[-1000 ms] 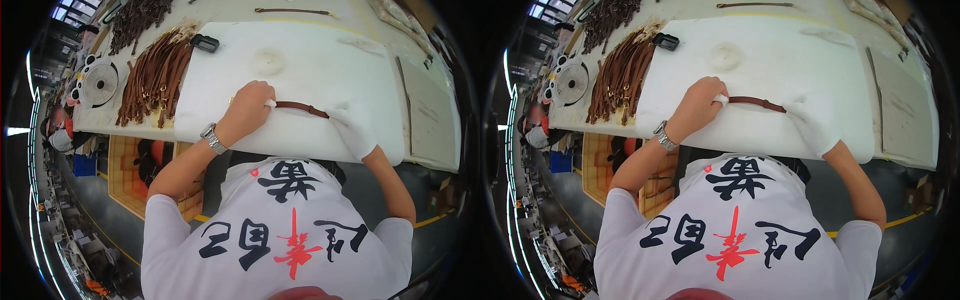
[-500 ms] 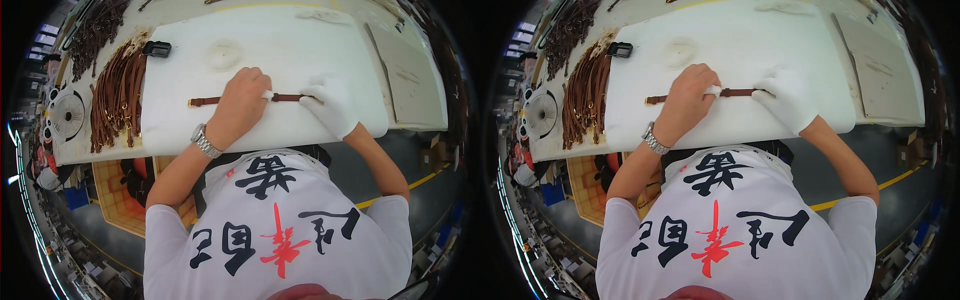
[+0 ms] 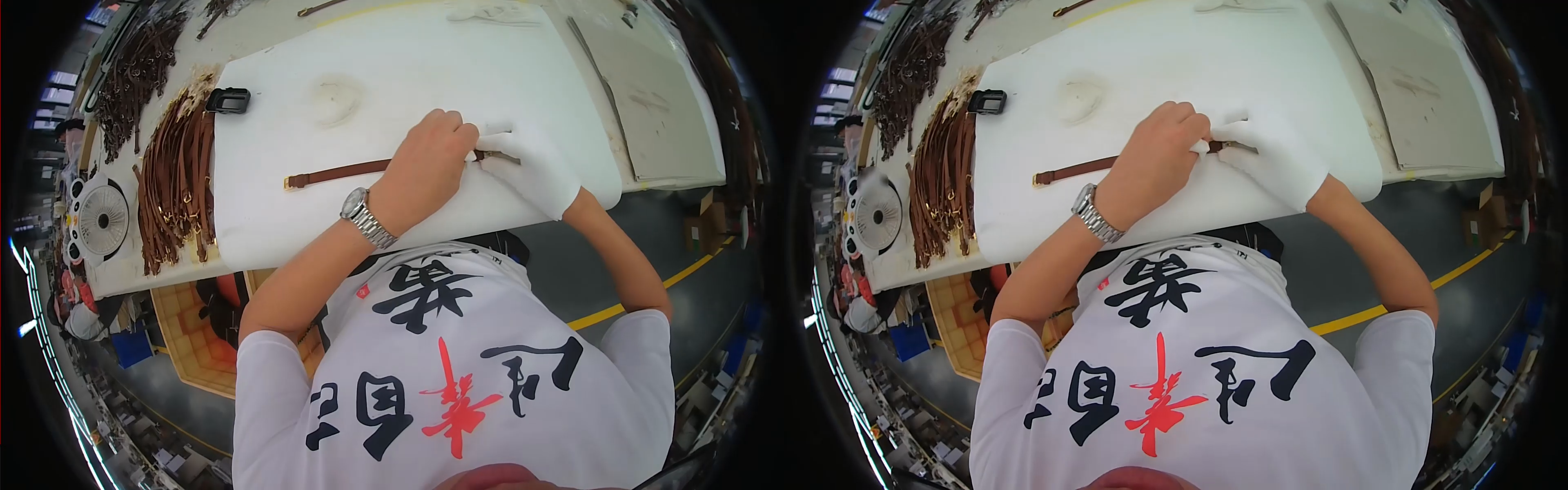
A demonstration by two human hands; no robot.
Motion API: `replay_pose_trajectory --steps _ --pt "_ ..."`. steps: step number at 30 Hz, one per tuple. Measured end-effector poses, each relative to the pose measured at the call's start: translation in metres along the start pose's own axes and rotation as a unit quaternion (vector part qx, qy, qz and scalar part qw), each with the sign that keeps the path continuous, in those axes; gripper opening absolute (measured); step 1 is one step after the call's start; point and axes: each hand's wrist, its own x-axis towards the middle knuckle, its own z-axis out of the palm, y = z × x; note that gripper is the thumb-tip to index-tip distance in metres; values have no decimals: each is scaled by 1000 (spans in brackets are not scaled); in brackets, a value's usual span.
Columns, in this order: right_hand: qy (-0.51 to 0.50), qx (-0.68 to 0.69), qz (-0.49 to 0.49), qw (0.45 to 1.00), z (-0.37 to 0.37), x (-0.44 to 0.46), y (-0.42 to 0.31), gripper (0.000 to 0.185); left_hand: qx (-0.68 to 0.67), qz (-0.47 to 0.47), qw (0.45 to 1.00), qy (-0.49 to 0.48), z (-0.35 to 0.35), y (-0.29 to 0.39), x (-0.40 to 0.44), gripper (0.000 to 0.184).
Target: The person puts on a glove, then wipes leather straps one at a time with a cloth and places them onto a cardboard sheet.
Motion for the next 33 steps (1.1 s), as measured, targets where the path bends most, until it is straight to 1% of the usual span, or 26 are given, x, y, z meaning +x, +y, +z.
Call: replay_pose_trajectory --steps 1,2,4,5,7,9,10,11,12,13,14,16,18,19,20,21,22,23,24,26,27,28,30,31,32,33 --pt "-7 42 50 998 -1 -1 -1 24 -5 -2 1000 -3 2 -4 -5 22" --pt "-6 43 52 998 -3 -1 0 24 -5 -19 1000 1 -3 -11 -12 22" --pt "-9 -37 8 999 -6 -1 2 20 2 -26 1000 -1 -11 -17 -13 23" --pt "-2 -37 5 999 -7 0 2 20 22 -40 999 -17 -13 -18 -13 23" --pt "-69 -57 53 995 -8 1 0 22 48 -58 997 -30 -14 -15 -11 22" --pt "-56 -26 49 997 -6 -2 4 23 23 23 999 1 3 -2 3 22" --pt "-44 9 51 998 -2 -4 6 23 33 8 999 8 9 -4 3 22" --pt "-55 21 33 998 1 -3 7 23 5 -5 1000 21 12 -10 -1 22" --pt "-42 8 53 998 2 -4 6 22 -23 -16 999 34 10 -17 -7 22" --pt "-25 -8 77 997 3 -6 3 22 -13 -54 998 32 0 -20 -11 17" --pt "-27 -1 64 998 1 -4 0 22 -1 -62 997 36 -11 -27 -15 17" --pt "-44 -65 33 996 -9 2 -6 22 1 -91 992 89 -35 -38 -22 11" --pt "-58 -95 7 994 -15 10 -10 24 -29 -148 976 160 -78 -44 -40 10" --pt "-75 -123 -3 989 -15 7 -13 26 -5 -174 970 169 -96 -49 -53 11" --pt "-74 -124 11 989 -10 3 -15 26 14 -198 964 176 -109 -53 -63 12" --pt "-62 -96 48 992 -7 2 -18 28 0 -193 967 167 -114 -51 -69 12" --pt "-50 -74 85 992 -8 1 -20 31 -1 -226 965 134 -115 -45 -74 11" --pt "-52 -86 99 990 -13 -1 -24 31 -1 -258 961 103 -108 -40 -75 11" --pt "-44 -112 92 988 -18 0 -27 31 -16 -249 963 100 -97 -33 -71 11" --pt "-34 -147 92 984 -28 0 -24 32 -39 -131 986 97 -72 -20 -56 11" --pt "-44 -121 77 989 -28 -1 -20 34 -62 -110 988 85 -62 -8 -43 17" --pt "-56 -93 60 992 -27 -3 -17 35 -70 -108 988 82 -46 -1 -32 17" --pt "-51 -87 58 993 -22 -4 -10 32 -96 -6 993 73 -18 8 -4 23" --pt "-46 -76 51 995 -19 -4 -6 29 -98 -6 993 72 -4 7 1 23" --pt "-47 -75 54 995 -16 -4 -3 29 -104 0 993 51 11 3 3 25" --pt "-38 -62 55 996 -14 -3 0 25 -111 6 993 29 16 4 5 27"
